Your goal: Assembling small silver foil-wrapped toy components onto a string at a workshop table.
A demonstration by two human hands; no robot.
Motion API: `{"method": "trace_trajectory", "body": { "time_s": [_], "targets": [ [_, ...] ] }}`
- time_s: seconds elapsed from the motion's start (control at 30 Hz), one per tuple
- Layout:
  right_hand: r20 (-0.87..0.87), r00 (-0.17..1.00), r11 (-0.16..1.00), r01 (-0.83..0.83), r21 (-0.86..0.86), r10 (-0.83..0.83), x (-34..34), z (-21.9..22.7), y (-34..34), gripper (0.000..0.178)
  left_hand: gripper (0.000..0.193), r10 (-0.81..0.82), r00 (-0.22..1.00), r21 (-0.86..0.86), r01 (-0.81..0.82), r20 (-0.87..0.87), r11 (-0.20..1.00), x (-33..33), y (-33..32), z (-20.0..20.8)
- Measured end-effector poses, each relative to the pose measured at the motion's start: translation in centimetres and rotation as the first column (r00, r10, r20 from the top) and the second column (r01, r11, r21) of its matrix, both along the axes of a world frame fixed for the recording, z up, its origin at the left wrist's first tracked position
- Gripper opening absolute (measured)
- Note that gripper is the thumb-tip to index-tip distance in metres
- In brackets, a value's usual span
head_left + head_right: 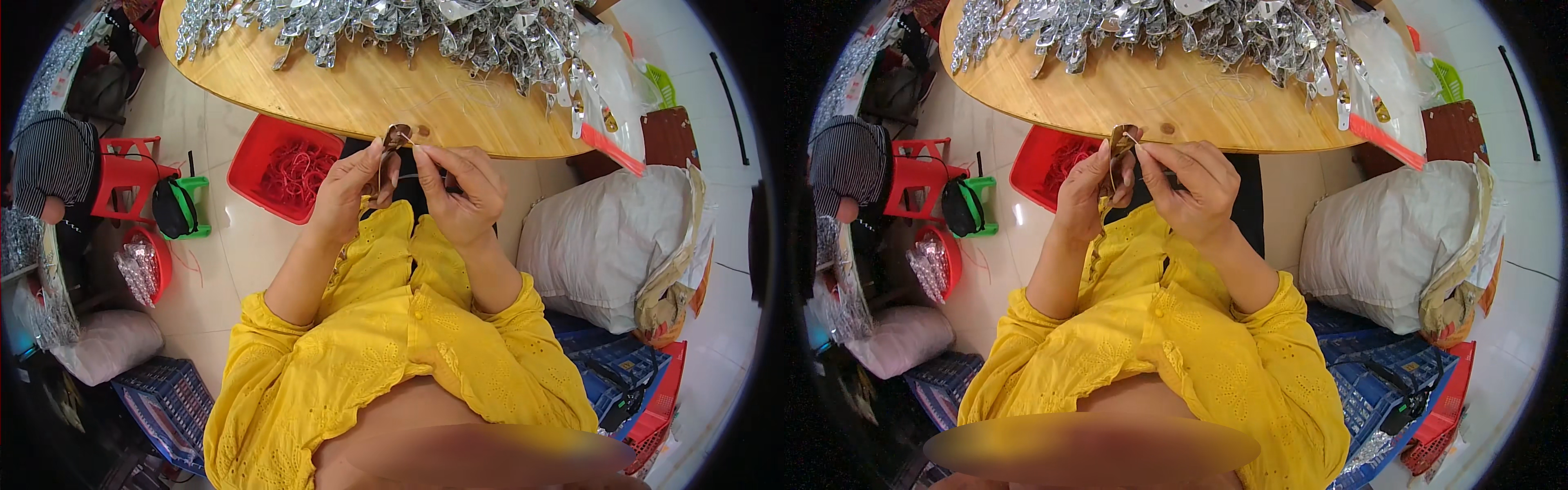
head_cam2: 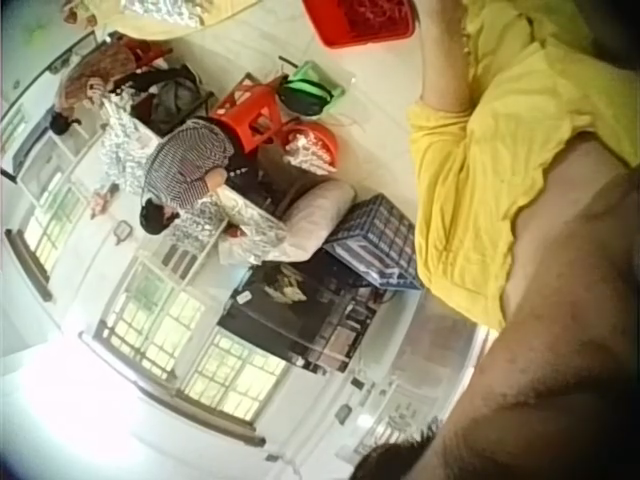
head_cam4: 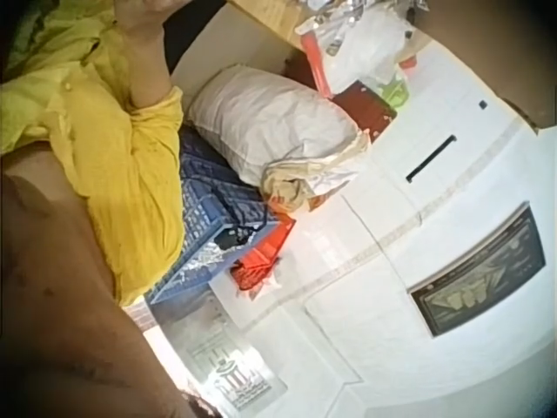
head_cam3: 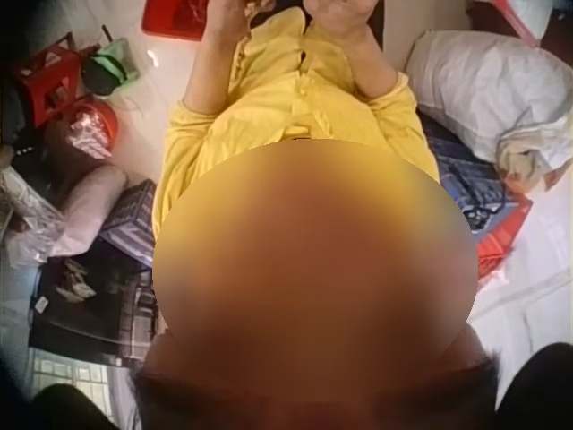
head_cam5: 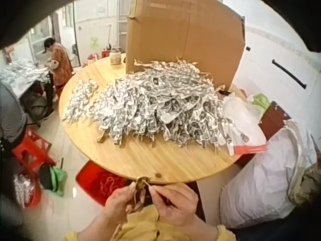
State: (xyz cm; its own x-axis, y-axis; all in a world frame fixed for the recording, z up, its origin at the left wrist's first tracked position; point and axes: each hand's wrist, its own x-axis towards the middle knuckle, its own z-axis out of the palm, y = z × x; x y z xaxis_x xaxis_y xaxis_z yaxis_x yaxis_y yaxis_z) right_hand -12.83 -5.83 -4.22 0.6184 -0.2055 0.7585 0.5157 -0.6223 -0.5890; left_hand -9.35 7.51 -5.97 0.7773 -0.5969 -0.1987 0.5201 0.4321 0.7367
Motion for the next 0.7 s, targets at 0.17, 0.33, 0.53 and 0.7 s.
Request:
{"method": "trace_trajectory", "body": {
  "time_s": [0.17, 0.33, 0.53, 0.7],
  "targets": [
    [-0.023, 1.000, 0.999, -0.003, -0.037, 0.002, 0.1, -0.2, 0.1, 0.012, 0.033, -0.016, 1.000, -0.006, 0.016, 0.024, 1.000, 0.0, 0.2, -0.3],
    [-0.038, 0.999, 0.998, -0.019, -0.058, 0.017, 0.3, -0.4, 0.1, 0.012, 0.040, -0.051, 0.997, 0.001, 0.051, 0.054, 0.999, -0.2, 0.2, -0.1],
    [-0.188, 0.966, 0.984, -0.180, 0.003, 0.177, 0.1, -1.3, -0.3, 0.044, 0.038, -0.042, 0.993, 0.039, 0.038, 0.110, 0.999, -0.5, 0.3, 0.5],
    [-0.361, 0.833, 0.903, -0.342, 0.260, 0.419, 0.0, -1.3, -1.0, 0.074, 0.038, -0.046, 0.990, 0.035, 0.042, 0.131, 0.998, -0.5, 0.2, 0.6]
  ]
}}
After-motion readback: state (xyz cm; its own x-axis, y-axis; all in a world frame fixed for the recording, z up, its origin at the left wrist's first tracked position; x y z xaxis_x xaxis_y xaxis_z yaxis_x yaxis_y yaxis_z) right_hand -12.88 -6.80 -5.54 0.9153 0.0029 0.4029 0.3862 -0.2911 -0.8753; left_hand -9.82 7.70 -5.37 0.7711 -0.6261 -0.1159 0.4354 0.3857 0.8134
